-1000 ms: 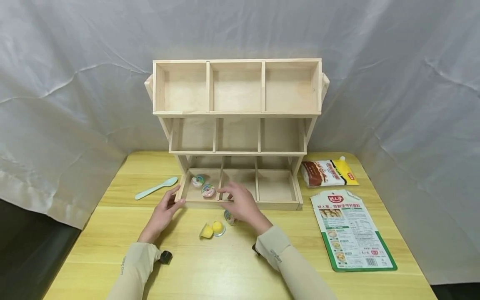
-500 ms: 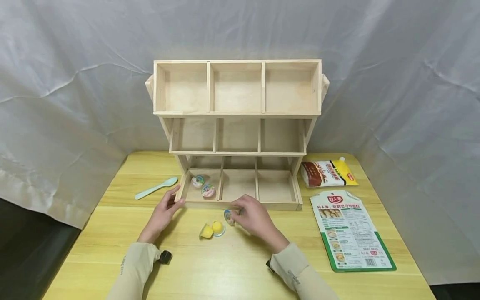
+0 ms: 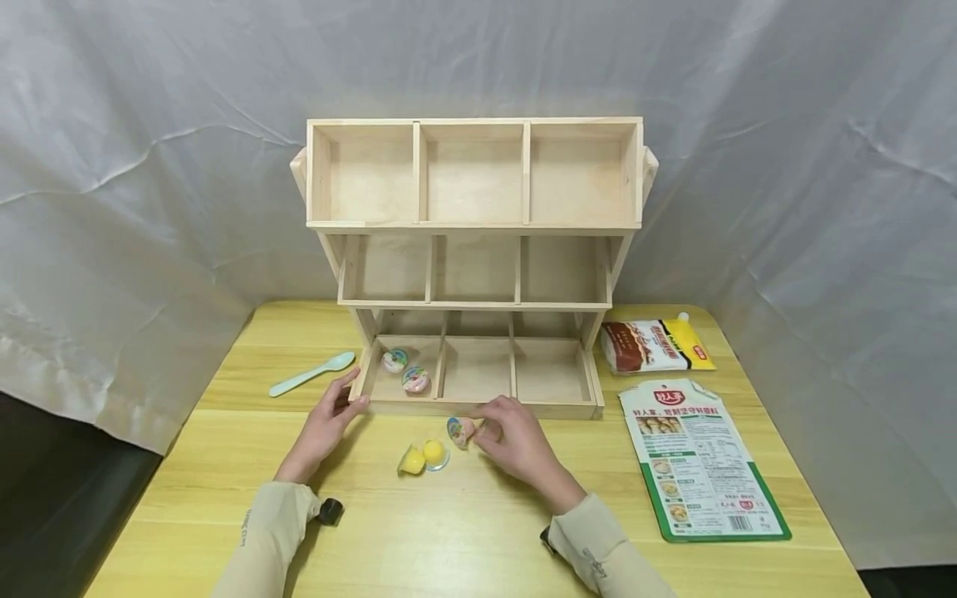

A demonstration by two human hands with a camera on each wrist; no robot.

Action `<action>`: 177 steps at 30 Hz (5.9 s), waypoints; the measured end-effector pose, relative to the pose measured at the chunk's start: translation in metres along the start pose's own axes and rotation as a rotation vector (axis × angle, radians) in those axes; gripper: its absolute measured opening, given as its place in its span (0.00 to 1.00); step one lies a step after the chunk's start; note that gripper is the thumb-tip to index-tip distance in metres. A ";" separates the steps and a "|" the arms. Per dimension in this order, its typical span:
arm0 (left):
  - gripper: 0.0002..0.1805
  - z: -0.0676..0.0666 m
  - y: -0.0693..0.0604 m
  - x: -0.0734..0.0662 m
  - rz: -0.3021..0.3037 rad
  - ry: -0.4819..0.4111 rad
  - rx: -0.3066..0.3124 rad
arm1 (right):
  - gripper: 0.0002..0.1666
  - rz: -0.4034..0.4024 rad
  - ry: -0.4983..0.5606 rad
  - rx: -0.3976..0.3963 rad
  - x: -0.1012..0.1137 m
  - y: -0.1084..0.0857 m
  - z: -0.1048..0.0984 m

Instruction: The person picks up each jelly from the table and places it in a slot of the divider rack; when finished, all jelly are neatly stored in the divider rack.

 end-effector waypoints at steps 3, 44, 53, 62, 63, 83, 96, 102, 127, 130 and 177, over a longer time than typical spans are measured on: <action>0.37 0.000 0.000 -0.001 0.000 0.005 0.003 | 0.21 0.013 -0.003 0.020 -0.001 -0.001 0.001; 0.36 0.001 -0.002 -0.002 -0.006 0.000 0.004 | 0.14 0.054 -0.045 0.064 -0.013 -0.009 0.007; 0.36 0.001 -0.002 -0.003 -0.011 0.004 -0.002 | 0.15 0.054 -0.034 0.035 -0.009 -0.008 0.000; 0.37 0.001 -0.002 -0.003 0.000 0.008 0.000 | 0.15 0.071 0.012 0.048 -0.006 -0.005 -0.007; 0.37 0.001 -0.002 -0.003 -0.001 0.006 0.001 | 0.15 0.075 0.013 0.048 -0.005 -0.004 -0.008; 0.35 0.002 0.000 -0.004 -0.009 -0.015 0.000 | 0.16 0.086 0.015 -0.026 0.000 0.009 -0.026; 0.35 0.004 -0.002 -0.010 -0.016 -0.023 0.007 | 0.18 0.101 0.042 -0.064 -0.003 0.014 -0.032; 0.35 0.002 0.001 -0.002 -0.012 -0.017 0.006 | 0.20 0.113 0.051 -0.077 -0.005 0.018 -0.031; 0.36 0.003 -0.001 -0.009 -0.039 -0.039 0.018 | 0.22 0.213 0.180 -0.042 -0.014 0.042 -0.029; 0.36 0.003 -0.008 -0.023 -0.054 -0.040 0.034 | 0.22 0.237 0.183 -0.027 -0.015 0.046 -0.027; 0.34 0.002 -0.001 -0.003 -0.027 -0.017 0.012 | 0.29 0.296 0.180 -0.028 -0.033 0.087 -0.013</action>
Point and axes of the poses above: each hand's wrist, its own y-axis towards the middle knuckle, its own z-axis out of the palm, x = y × z, the point moved 3 cm from there along y, towards the middle knuckle, and after that the axes turned 12 degrees about -y, right-handed, at the moved point
